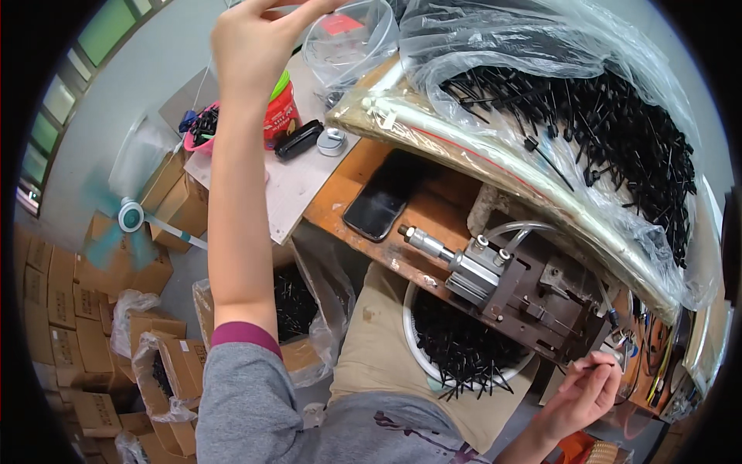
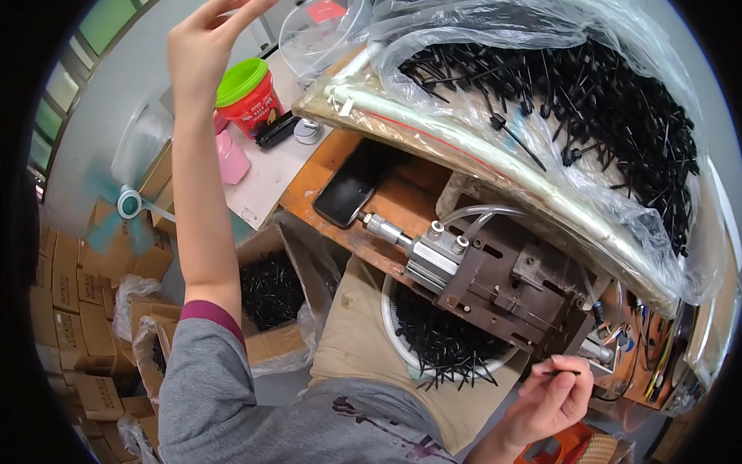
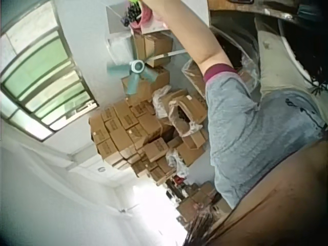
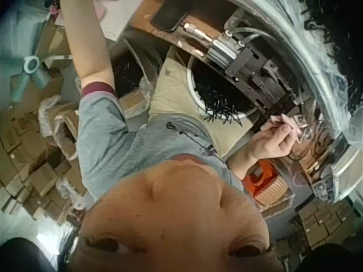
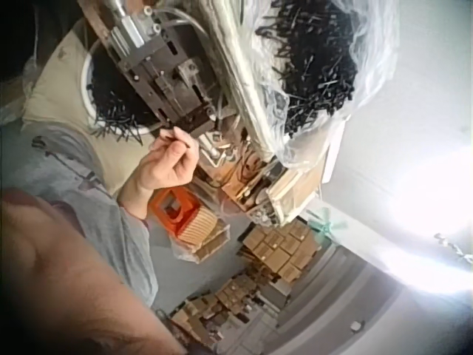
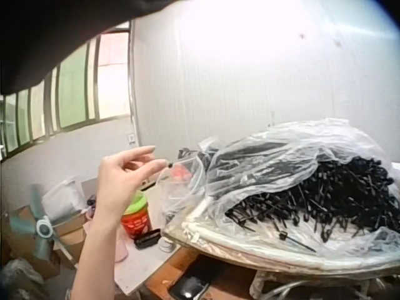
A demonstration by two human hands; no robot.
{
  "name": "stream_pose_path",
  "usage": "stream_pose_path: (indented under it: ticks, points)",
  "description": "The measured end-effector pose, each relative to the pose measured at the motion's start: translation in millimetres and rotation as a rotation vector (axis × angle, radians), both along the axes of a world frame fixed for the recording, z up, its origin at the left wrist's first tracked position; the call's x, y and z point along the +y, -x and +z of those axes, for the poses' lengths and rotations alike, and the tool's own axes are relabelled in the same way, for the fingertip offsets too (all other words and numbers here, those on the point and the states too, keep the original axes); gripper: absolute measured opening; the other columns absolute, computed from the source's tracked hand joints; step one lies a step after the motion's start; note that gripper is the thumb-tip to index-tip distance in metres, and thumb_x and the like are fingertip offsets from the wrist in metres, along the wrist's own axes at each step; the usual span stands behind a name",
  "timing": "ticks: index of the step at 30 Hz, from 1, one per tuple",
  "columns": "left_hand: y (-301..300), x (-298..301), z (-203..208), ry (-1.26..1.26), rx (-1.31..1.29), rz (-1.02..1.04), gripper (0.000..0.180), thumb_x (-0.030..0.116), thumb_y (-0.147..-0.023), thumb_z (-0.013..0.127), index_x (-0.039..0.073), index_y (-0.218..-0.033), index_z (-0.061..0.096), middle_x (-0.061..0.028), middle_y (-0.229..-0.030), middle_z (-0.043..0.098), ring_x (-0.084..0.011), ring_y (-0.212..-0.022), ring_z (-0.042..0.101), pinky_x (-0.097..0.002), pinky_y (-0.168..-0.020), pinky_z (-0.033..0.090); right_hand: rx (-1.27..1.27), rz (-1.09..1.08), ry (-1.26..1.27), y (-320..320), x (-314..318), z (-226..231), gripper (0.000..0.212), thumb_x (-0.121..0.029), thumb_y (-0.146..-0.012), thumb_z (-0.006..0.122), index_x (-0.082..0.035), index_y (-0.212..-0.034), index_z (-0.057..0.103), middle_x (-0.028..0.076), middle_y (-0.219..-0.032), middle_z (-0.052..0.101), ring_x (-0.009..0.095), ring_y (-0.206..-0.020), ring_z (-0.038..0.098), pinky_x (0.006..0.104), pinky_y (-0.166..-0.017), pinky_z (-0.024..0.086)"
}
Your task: The recorder is using a pneumatic press machine to assemble small black plastic parts.
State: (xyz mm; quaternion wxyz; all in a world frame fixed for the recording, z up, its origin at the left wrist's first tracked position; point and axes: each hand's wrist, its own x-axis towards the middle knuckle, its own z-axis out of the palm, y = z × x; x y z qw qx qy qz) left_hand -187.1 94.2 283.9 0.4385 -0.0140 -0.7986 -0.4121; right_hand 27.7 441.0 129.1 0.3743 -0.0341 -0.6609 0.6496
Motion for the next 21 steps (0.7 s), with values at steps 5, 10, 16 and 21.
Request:
stream_pose_path:
  ticks: [5, 10, 16, 21]
  points:
    - [-20, -34, -50, 0.010, -0.193, -0.046, 0.031, 0.035, -0.083, 0.074, 0.004, -0.075, 0.073, 0.0006, -0.064, 0.065, -0.0028, -0.058, 0.053, -0.0210, -0.054, 0.039, -0.055, 0.015, 0.024, -6, 18, -4, 0.022, -0.017, -0.102, 0.047, 0.003, -0.096, 0.055, 0.008, -0.075, 0.055, 0.004, -0.044, 0.035, 0.0174, -0.041, 0.024]
    - [-12, -49, -146, 0.222, -0.498, -0.133, 0.025, 0.026, -0.086, 0.071, 0.000, -0.083, 0.071, -0.0067, -0.075, 0.069, -0.0101, -0.070, 0.064, -0.0258, -0.064, 0.048, -0.114, 0.062, 0.014, -14, 19, -4, 0.021, -0.015, -0.102, 0.045, 0.002, -0.095, 0.056, 0.006, -0.082, 0.055, 0.003, -0.051, 0.038, 0.0167, -0.043, 0.025]
    - [41, -45, -208, 0.366, -0.403, -0.205, 0.025, 0.006, -0.085, 0.059, -0.002, -0.108, 0.064, -0.0221, -0.107, 0.066, -0.0324, -0.102, 0.063, -0.0359, -0.090, 0.048, -0.148, 0.129, -0.020, -19, 13, -7, 0.022, -0.017, -0.102, 0.045, 0.001, -0.094, 0.056, 0.006, -0.086, 0.055, 0.003, -0.057, 0.044, 0.0161, -0.041, 0.027]
    - [113, -24, -238, 0.579, -0.057, -0.166, 0.036, 0.019, -0.084, 0.062, 0.004, -0.116, 0.061, -0.0202, -0.115, 0.061, -0.0364, -0.111, 0.056, -0.0404, -0.094, 0.045, -0.229, 0.106, -0.018, -21, -3, -11, 0.023, -0.018, -0.102, 0.045, 0.002, -0.094, 0.055, 0.006, -0.079, 0.056, 0.003, -0.051, 0.043, 0.0161, -0.040, 0.027]
